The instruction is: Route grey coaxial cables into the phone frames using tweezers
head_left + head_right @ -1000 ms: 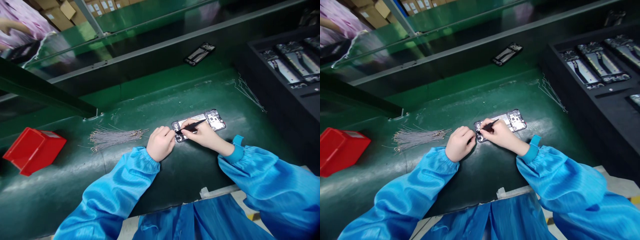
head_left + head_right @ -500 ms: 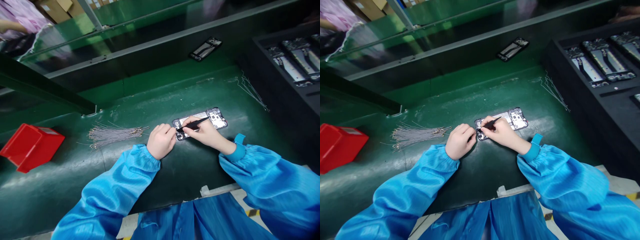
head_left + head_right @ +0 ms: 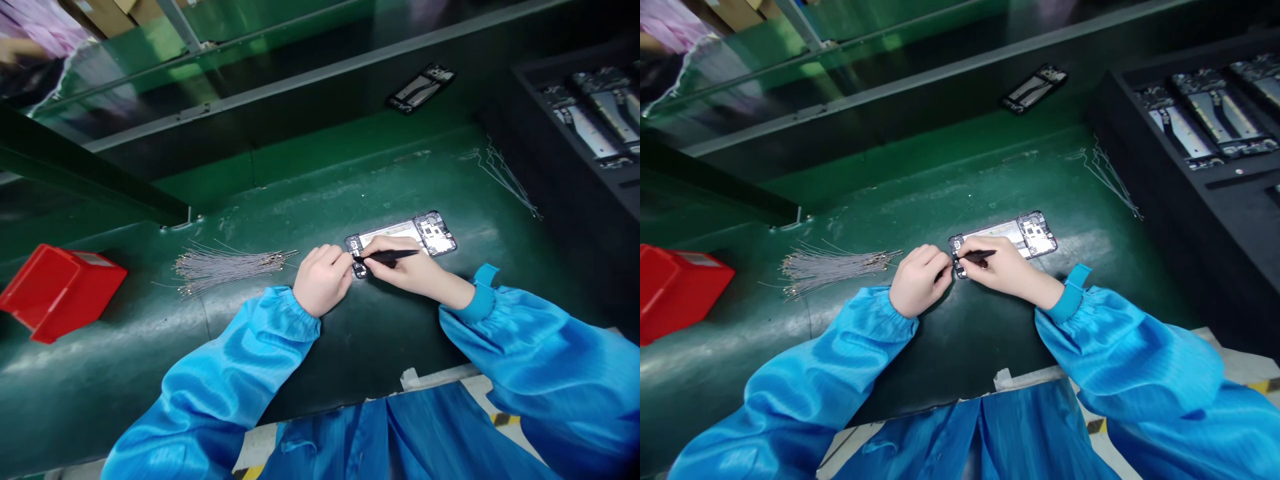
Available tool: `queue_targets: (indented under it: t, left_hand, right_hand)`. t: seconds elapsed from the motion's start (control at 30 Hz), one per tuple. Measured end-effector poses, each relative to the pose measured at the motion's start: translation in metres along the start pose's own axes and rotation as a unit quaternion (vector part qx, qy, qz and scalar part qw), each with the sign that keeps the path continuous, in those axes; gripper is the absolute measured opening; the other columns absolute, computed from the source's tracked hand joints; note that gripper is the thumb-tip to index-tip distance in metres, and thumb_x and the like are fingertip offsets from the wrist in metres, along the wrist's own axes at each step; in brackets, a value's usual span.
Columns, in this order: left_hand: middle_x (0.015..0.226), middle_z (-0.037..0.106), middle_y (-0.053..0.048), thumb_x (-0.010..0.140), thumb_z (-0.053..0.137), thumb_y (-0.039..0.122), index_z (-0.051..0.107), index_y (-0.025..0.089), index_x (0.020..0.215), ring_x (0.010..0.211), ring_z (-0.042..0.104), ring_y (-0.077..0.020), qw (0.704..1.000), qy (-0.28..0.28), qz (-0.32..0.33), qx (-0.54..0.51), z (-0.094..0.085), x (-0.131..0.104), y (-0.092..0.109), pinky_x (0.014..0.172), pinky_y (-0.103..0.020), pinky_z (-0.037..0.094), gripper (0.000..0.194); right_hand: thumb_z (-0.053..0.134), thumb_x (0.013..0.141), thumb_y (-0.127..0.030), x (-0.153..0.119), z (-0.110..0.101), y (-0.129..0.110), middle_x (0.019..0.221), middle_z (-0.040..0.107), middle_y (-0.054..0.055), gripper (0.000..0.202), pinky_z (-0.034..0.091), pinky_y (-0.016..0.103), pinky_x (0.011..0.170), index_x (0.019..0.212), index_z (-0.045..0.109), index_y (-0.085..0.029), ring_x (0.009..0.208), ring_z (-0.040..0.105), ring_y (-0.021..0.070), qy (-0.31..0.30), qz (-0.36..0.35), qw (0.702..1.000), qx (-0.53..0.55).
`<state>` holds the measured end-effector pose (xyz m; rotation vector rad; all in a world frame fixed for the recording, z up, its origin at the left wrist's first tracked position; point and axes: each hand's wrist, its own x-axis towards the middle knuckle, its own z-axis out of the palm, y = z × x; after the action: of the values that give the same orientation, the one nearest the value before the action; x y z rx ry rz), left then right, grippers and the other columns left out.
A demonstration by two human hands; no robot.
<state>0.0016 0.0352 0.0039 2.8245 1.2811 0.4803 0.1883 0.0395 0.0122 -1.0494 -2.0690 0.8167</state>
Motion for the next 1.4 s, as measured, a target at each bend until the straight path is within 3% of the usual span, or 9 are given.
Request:
queue_targets:
  t: [0.13, 0.27, 0.37, 0.47, 0.63, 0.77, 0.9, 1.17, 1.4]
  left_hand:
    - [0.07, 0.053, -0.002, 0.084, 0.043, 0.021, 0.055, 0.018, 0.073, 0.069, 0.047, -0.0151, 1.0, -0.018, -0.006, -0.004, -0.003, 0.002, -0.001, 0.064, -0.027, 0.036, 0.017]
    - [0.076, 0.055, -0.002, 0.086, 0.044, 0.024, 0.056, 0.018, 0.081, 0.074, 0.05, -0.0152, 0.997, -0.063, -0.024, -0.031, -0.011, 0.002, -0.015, 0.067, -0.026, 0.039, 0.015]
    - [0.085, 0.056, -0.003, 0.087, 0.044, 0.022, 0.056, 0.019, 0.09, 0.08, 0.051, -0.0155, 0.994, -0.1, 0.03, -0.046, -0.018, 0.001, -0.024, 0.07, -0.026, 0.04, 0.014]
    - [0.086, 0.056, -0.003, 0.088, 0.041, 0.022, 0.057, 0.02, 0.091, 0.077, 0.05, -0.0153, 0.984, -0.109, 0.136, -0.027, -0.022, 0.002, -0.018, 0.067, -0.027, 0.038, 0.016]
    - [0.081, 0.054, -0.003, 0.089, 0.037, 0.019, 0.056, 0.02, 0.084, 0.073, 0.048, -0.0148, 0.973, -0.093, 0.211, 0.013, -0.02, 0.009, 0.004, 0.063, -0.027, 0.035, 0.019]
    - [0.078, 0.053, -0.003, 0.088, 0.039, 0.019, 0.054, 0.018, 0.081, 0.072, 0.048, -0.0149, 0.972, -0.089, 0.219, 0.019, -0.017, 0.014, 0.012, 0.065, -0.028, 0.035, 0.017]
    - [0.073, 0.053, -0.002, 0.086, 0.04, 0.018, 0.054, 0.018, 0.08, 0.07, 0.048, -0.0157, 0.97, -0.085, 0.225, 0.025, -0.011, 0.019, 0.018, 0.064, -0.029, 0.036, 0.015]
    - [0.074, 0.054, -0.003, 0.089, 0.036, 0.016, 0.057, 0.018, 0.078, 0.07, 0.048, -0.0143, 0.985, -0.026, 0.17, -0.003, 0.002, 0.032, 0.035, 0.064, -0.028, 0.036, 0.024]
    - [0.072, 0.054, -0.002, 0.09, 0.037, 0.017, 0.057, 0.018, 0.076, 0.068, 0.047, -0.0139, 0.984, -0.007, 0.18, 0.002, 0.007, 0.032, 0.037, 0.063, -0.027, 0.034, 0.024]
  right_hand:
    - [0.048, 0.08, -0.018, 0.001, 0.004, -0.004, 0.072, 0.06, 0.004, 0.008, 0.042, 0.027, 0.062, 0.08, 0.056, -0.017, 0.065, 0.054, 0.0142, -0.025, -0.059, 0.997, -0.041]
    - [0.049, 0.08, -0.019, -0.001, -0.004, -0.002, 0.079, 0.062, 0.004, 0.008, 0.043, 0.027, 0.066, 0.084, 0.056, -0.019, 0.072, 0.057, 0.015, -0.024, -0.04, 0.999, -0.023]
    - [0.048, 0.08, -0.019, -0.012, -0.031, 0.012, 0.075, 0.061, 0.003, 0.006, 0.042, 0.026, 0.063, 0.079, 0.054, -0.02, 0.068, 0.056, 0.015, 0.097, 0.058, 0.991, -0.074]
    - [0.051, 0.076, -0.02, -0.03, -0.063, 0.032, 0.057, 0.051, 0.001, 0.007, 0.035, 0.028, 0.052, 0.069, 0.05, -0.02, 0.052, 0.047, 0.0137, 0.226, 0.157, 0.937, -0.215]
    - [0.051, 0.074, -0.022, -0.047, -0.074, 0.036, 0.05, 0.046, -0.001, 0.012, 0.033, 0.028, 0.049, 0.063, 0.05, -0.021, 0.044, 0.042, 0.012, 0.173, 0.168, 0.946, -0.215]
    - [0.049, 0.081, -0.028, -0.051, -0.06, 0.019, 0.072, 0.059, 0.002, 0.012, 0.042, 0.028, 0.058, 0.077, 0.058, -0.021, 0.062, 0.055, 0.0151, 0.113, 0.146, 0.98, -0.079]
    - [0.053, 0.081, -0.029, -0.06, -0.052, 0.008, 0.087, 0.063, 0.004, 0.014, 0.046, 0.03, 0.07, 0.09, 0.061, -0.021, 0.078, 0.059, 0.0173, 0.101, 0.153, 0.983, 0.005]
    - [0.057, 0.078, -0.03, -0.068, -0.046, 0.005, 0.067, 0.062, 0.003, 0.015, 0.047, 0.026, 0.054, 0.081, 0.062, -0.017, 0.058, 0.059, 0.0144, 0.083, 0.198, 0.975, 0.05]
    - [0.057, 0.077, -0.03, -0.067, -0.046, 0.01, 0.07, 0.061, 0.003, 0.014, 0.046, 0.025, 0.051, 0.081, 0.061, -0.016, 0.057, 0.056, 0.0128, 0.091, 0.184, 0.977, 0.055]
